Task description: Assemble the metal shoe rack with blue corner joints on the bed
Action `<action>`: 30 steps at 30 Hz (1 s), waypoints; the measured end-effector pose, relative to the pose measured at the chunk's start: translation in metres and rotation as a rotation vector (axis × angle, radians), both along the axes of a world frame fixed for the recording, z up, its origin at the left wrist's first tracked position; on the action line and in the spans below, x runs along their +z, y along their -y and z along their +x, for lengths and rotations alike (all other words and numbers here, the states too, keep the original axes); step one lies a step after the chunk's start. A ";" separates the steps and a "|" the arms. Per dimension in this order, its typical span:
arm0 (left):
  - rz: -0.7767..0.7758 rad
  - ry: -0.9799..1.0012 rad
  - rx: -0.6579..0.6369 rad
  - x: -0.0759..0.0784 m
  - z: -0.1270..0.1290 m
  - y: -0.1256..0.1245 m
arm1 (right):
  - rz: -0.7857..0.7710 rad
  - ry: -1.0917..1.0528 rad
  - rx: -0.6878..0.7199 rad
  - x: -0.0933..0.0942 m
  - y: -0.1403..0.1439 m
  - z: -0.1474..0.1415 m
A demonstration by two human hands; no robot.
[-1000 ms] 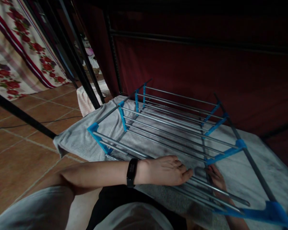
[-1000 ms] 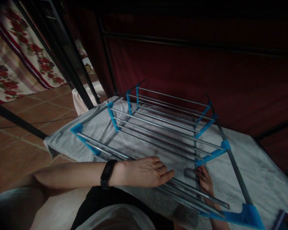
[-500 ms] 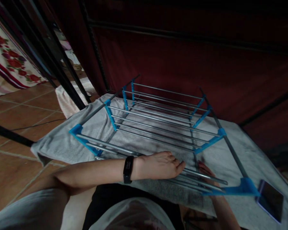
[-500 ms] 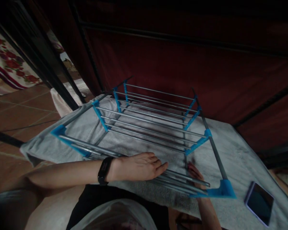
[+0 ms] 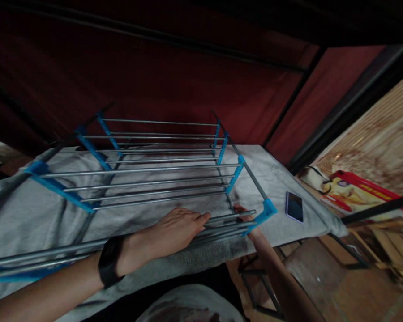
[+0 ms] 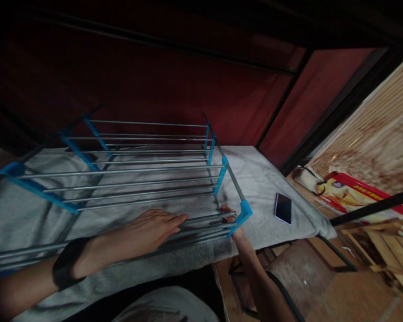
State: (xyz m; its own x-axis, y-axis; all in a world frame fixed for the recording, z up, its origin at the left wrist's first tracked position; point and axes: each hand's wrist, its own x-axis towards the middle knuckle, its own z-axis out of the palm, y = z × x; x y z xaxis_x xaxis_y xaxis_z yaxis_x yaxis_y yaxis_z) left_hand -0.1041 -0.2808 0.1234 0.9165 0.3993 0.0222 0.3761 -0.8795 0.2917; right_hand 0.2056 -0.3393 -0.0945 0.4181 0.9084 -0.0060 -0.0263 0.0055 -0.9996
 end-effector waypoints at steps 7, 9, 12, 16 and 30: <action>-0.079 0.001 0.017 -0.008 0.006 0.000 | -0.044 -0.221 -0.091 0.006 0.007 -0.005; -0.110 0.003 0.022 -0.007 0.006 0.000 | -0.041 -0.211 -0.118 0.013 0.008 -0.005; -0.153 0.005 0.041 -0.006 0.006 0.001 | -0.023 -0.163 -0.218 0.031 0.009 -0.004; -0.198 0.045 0.074 -0.010 0.009 0.001 | 0.049 -0.103 -0.354 0.066 0.014 -0.006; 0.254 0.012 0.043 -0.021 0.016 0.013 | -0.081 -0.071 -0.351 0.035 0.046 -0.020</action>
State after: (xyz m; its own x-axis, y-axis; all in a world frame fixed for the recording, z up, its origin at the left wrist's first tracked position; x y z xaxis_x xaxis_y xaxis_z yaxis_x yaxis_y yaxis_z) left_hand -0.0883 -0.2941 0.1028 0.8980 0.4180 0.1374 0.4124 -0.9084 0.0680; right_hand 0.1855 -0.3853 -0.0597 0.7001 0.7052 -0.1123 -0.1063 -0.0526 -0.9929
